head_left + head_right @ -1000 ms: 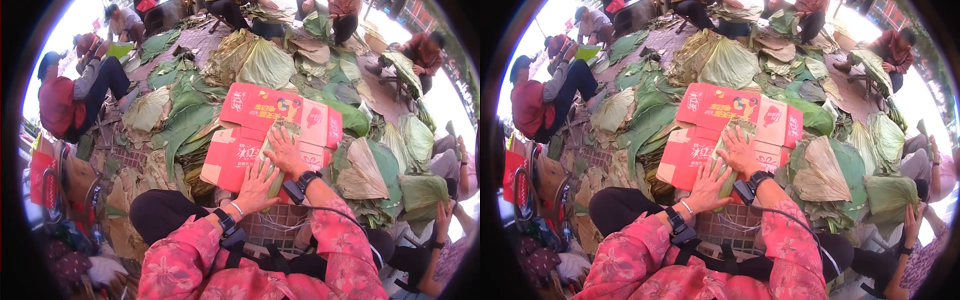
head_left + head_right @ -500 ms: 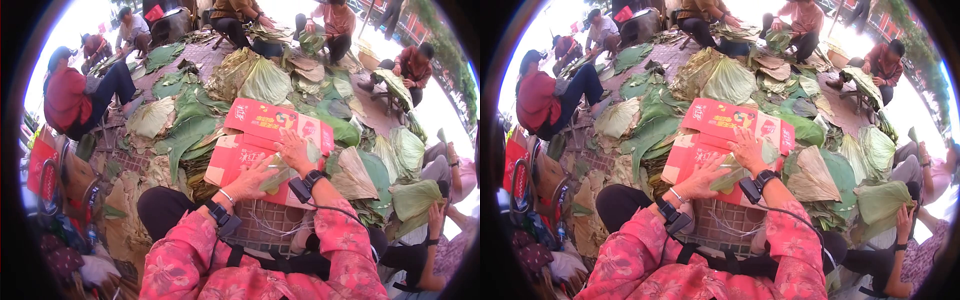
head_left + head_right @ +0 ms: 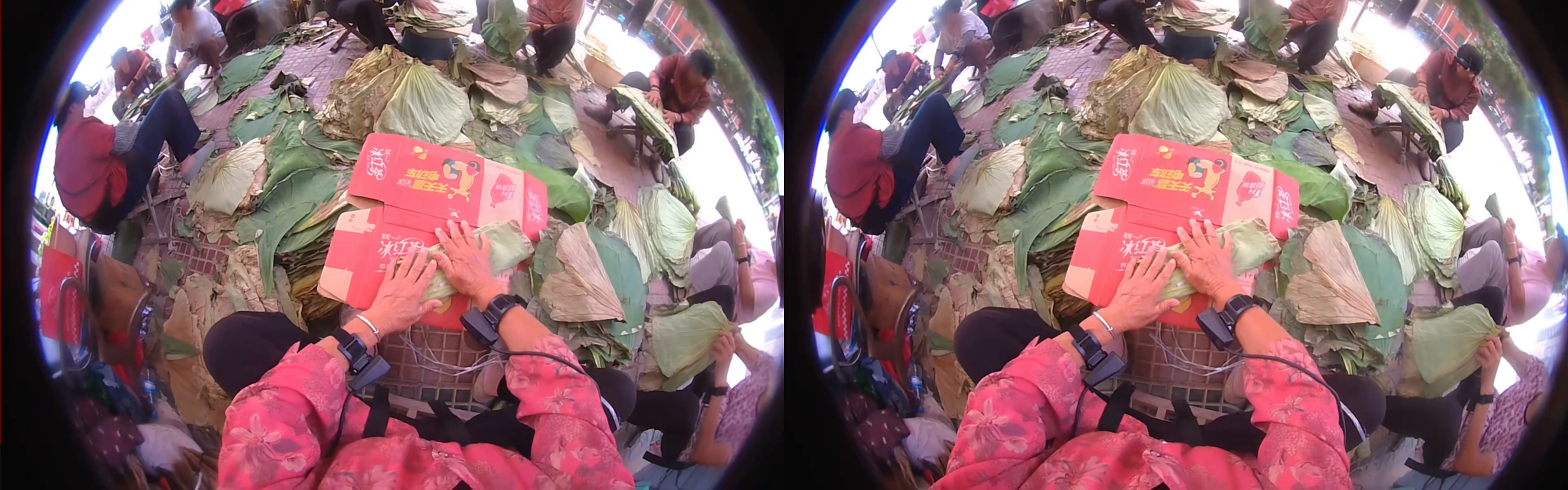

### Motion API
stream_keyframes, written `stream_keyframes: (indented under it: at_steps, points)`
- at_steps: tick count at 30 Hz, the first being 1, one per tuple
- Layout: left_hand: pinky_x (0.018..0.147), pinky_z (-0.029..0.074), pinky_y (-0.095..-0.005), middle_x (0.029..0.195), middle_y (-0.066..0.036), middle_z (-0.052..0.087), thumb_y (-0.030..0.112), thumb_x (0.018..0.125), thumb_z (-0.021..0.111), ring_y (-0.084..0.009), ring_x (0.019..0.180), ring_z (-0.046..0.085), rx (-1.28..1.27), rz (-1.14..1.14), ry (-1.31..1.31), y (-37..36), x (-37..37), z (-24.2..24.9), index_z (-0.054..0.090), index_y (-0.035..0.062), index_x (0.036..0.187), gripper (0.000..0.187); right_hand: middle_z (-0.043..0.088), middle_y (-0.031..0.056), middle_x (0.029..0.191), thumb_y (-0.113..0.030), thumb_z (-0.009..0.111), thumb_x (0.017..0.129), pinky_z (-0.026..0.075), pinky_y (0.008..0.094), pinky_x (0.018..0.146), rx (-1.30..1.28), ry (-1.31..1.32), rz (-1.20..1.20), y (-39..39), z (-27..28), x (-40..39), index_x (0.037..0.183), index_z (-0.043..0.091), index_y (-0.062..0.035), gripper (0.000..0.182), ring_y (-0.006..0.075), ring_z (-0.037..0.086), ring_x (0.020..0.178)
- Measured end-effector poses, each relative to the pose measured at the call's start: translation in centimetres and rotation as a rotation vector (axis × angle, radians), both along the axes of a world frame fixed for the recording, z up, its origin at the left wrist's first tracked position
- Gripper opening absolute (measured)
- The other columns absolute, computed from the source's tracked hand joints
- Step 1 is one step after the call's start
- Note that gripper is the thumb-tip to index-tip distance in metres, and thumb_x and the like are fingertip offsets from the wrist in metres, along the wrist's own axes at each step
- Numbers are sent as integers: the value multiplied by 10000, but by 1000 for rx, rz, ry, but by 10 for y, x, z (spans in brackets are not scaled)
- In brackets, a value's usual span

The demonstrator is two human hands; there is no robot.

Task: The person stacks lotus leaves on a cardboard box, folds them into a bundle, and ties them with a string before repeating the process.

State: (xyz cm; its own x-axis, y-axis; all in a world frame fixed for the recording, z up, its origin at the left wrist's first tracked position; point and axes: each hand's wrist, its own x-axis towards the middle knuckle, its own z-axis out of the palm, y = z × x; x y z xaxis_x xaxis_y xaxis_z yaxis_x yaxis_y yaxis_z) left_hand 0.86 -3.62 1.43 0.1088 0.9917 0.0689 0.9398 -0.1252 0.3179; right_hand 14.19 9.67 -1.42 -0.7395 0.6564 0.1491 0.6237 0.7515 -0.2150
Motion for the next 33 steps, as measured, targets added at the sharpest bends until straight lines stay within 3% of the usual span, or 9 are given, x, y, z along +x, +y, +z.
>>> stream_keyframes:
  at_steps: [5,11,16,19,22,26,27,30,33]
  points:
    - [1047,175,-502,1419,-185,228,430,813,550,-340,1326,186,40,6,13,4,-2,6,313,51,1344,694,287,97,1424,-500,323,900,101,540,1030,-33,1,59,14,3,3,1366,324,-178,567,314,216,1323]
    - [1048,169,-502,1427,-172,219,422,814,551,-330,1335,168,17,15,4,4,-1,7,321,56,1339,681,268,98,1431,-513,350,884,94,570,1029,53,-60,-223,38,6,45,1378,295,-175,600,295,188,1335]
    - [1045,166,-496,1420,-161,242,436,813,541,-312,1338,169,31,21,24,4,-1,2,342,49,1329,675,247,68,1444,-526,361,874,80,565,1036,-18,13,-207,39,-13,47,1379,292,-173,620,284,154,1347]
    - [1043,168,-495,1417,-156,254,436,819,532,-313,1333,182,25,26,-8,3,0,2,353,63,1328,656,238,62,1449,-529,359,873,76,563,1039,-64,3,-206,38,-7,47,1380,293,-176,620,281,138,1352]
    - [1044,170,-487,1414,-150,265,443,820,522,-307,1326,204,-2,58,-209,11,-13,-10,365,88,1327,638,282,85,1425,-524,357,875,92,550,1039,-44,52,-242,35,5,51,1360,327,-144,617,283,174,1339]
    - [997,253,-487,1317,-129,413,318,794,593,-299,1222,369,-2,208,-268,21,-9,3,415,95,1281,564,344,132,1375,-479,396,875,161,505,1030,15,192,-256,9,9,52,1329,365,-91,599,295,256,1297]
    - [955,295,-495,1285,-129,441,272,738,659,-298,1199,383,-45,234,-213,23,-4,15,414,71,1264,614,360,145,1360,-462,413,874,182,488,1027,10,245,-242,1,9,53,1321,373,-76,592,298,278,1285]
    - [861,396,-459,1147,-150,541,268,681,714,-296,1057,510,125,278,-240,28,-1,2,478,48,1200,611,387,160,1327,-429,433,871,228,430,1012,-77,314,-213,-21,11,58,1309,377,-58,577,314,317,1262]
    - [719,478,-373,921,-124,621,205,639,755,-243,813,605,-388,268,-637,33,-5,-10,565,18,1053,492,378,191,1323,-367,491,852,261,439,1010,-114,341,-253,-38,16,66,1300,376,-38,568,334,332,1246]
